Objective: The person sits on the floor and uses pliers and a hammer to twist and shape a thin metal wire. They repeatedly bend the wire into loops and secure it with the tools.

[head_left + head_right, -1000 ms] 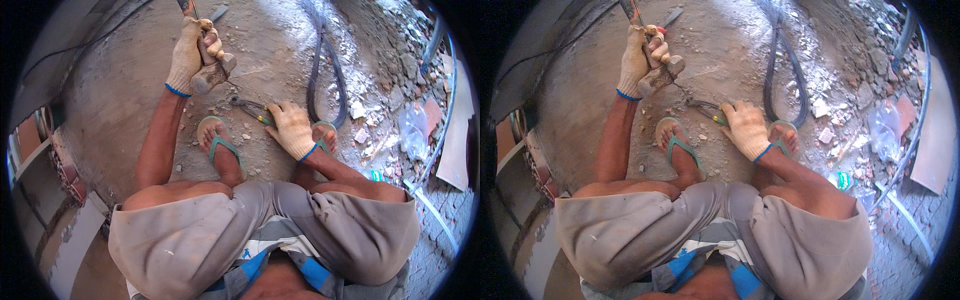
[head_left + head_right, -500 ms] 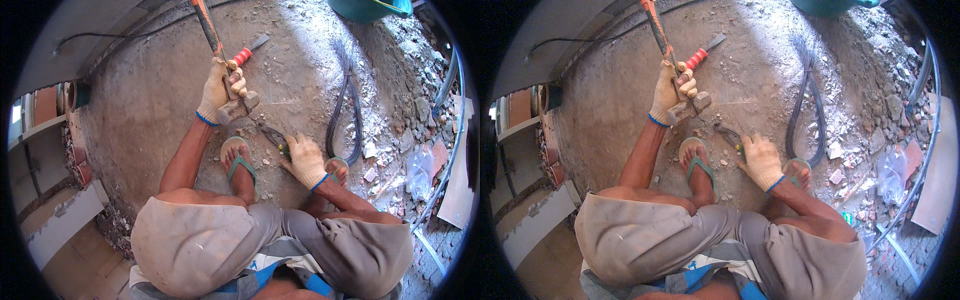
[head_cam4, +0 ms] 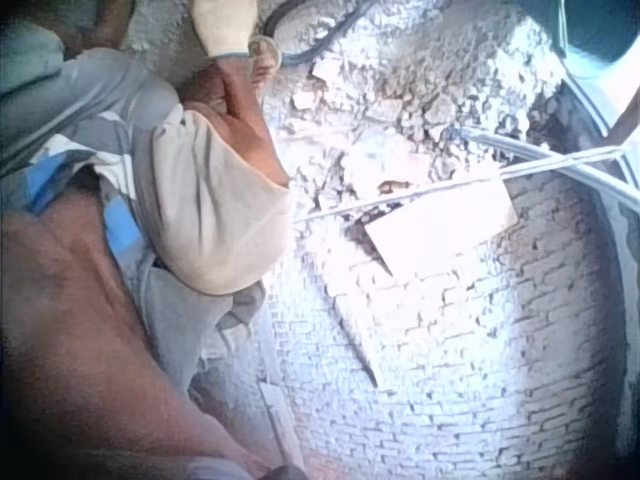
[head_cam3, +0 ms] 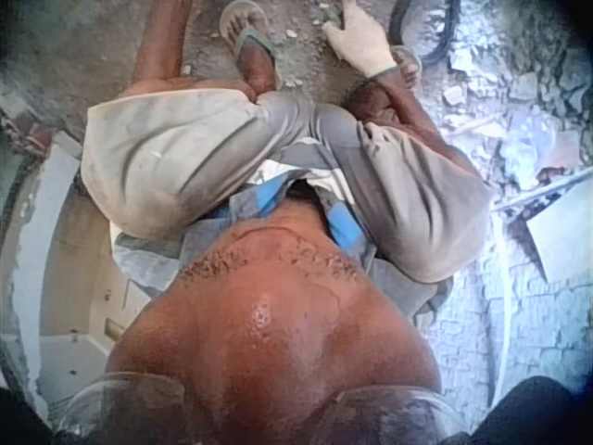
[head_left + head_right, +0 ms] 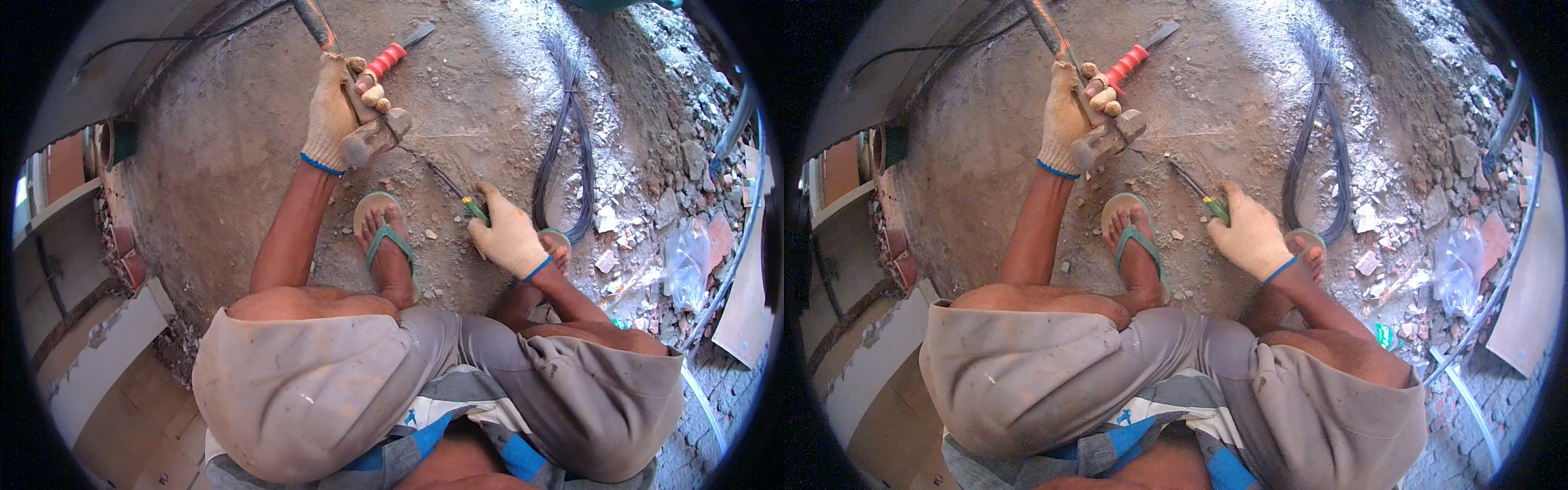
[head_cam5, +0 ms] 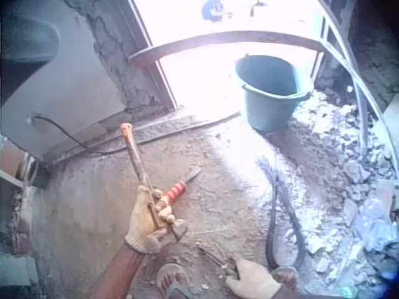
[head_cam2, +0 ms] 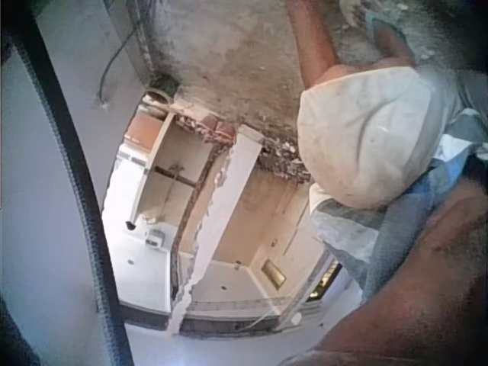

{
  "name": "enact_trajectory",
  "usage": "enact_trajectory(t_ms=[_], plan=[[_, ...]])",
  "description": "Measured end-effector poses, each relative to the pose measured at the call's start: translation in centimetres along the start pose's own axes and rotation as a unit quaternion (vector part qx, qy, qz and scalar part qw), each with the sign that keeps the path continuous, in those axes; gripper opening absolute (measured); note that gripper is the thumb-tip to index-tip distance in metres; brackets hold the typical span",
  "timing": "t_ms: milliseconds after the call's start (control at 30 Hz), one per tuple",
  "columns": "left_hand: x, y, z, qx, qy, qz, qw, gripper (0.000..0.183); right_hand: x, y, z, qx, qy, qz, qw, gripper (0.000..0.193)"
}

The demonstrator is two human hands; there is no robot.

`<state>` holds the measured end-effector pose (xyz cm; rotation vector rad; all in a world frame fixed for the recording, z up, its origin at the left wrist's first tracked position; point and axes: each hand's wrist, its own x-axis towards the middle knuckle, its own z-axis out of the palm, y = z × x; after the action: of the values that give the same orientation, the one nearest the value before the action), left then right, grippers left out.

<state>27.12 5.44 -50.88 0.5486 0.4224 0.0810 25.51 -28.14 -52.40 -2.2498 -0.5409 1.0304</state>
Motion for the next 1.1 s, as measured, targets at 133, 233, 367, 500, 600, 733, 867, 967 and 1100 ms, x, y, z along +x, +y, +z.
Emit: enact_trajectory(t_ms=[133,233,367,500,600,733,867,967,1100], plan=[[-0.4,0.1,0.8,0.030,0.080,0.028,0.996,0.039,0.8,0.5,-2.5,-0.019,-0.099,-0.015,0.995,0.063],[-0.6,0.4,0.6,0.002,0.063,0.018,0.998,0.037,0.9,0.5,-3.3,0.056,-0.129,-0.024,0.990,0.058],[-0.7,1.2,-0.3,-0.064,0.012,-0.002,0.998,0.039,0.0,0.3,-4.0,0.163,-0.089,-0.079,0.979,0.055],[-0.9,1.5,-0.8,-0.085,-0.016,-0.005,0.996,0.042,-0.2,-0.9,-5.0,0.263,-0.083,-0.058,0.959,0.053],[-0.9,1.6,-0.8,-0.088,-0.034,-0.010,0.995,0.043,0.1,-2.5,-6.0,0.429,-0.019,-0.071,0.900,0.063],[-1.1,1.5,-0.4,-0.077,-0.027,0.000,0.997,0.043,0.1,-4.1,-9.0,0.373,0.046,-0.133,0.917,0.063],[-1.6,1.1,0.9,-0.049,0.022,0.010,0.998,0.038,0.9,-4.9,-10.8,0.012,0.101,-0.213,0.972,0.059],[-2.1,0.5,2.2,0.034,0.061,0.064,0.996,0.033,1.4,-5.3,-10.9,-0.109,0.047,-0.243,0.963,0.062],[-2.6,-0.2,3.5,0.166,0.086,0.124,0.975,0.033,1.6,-5.9,-10.3,-0.164,0.034,-0.253,0.953,0.061]])
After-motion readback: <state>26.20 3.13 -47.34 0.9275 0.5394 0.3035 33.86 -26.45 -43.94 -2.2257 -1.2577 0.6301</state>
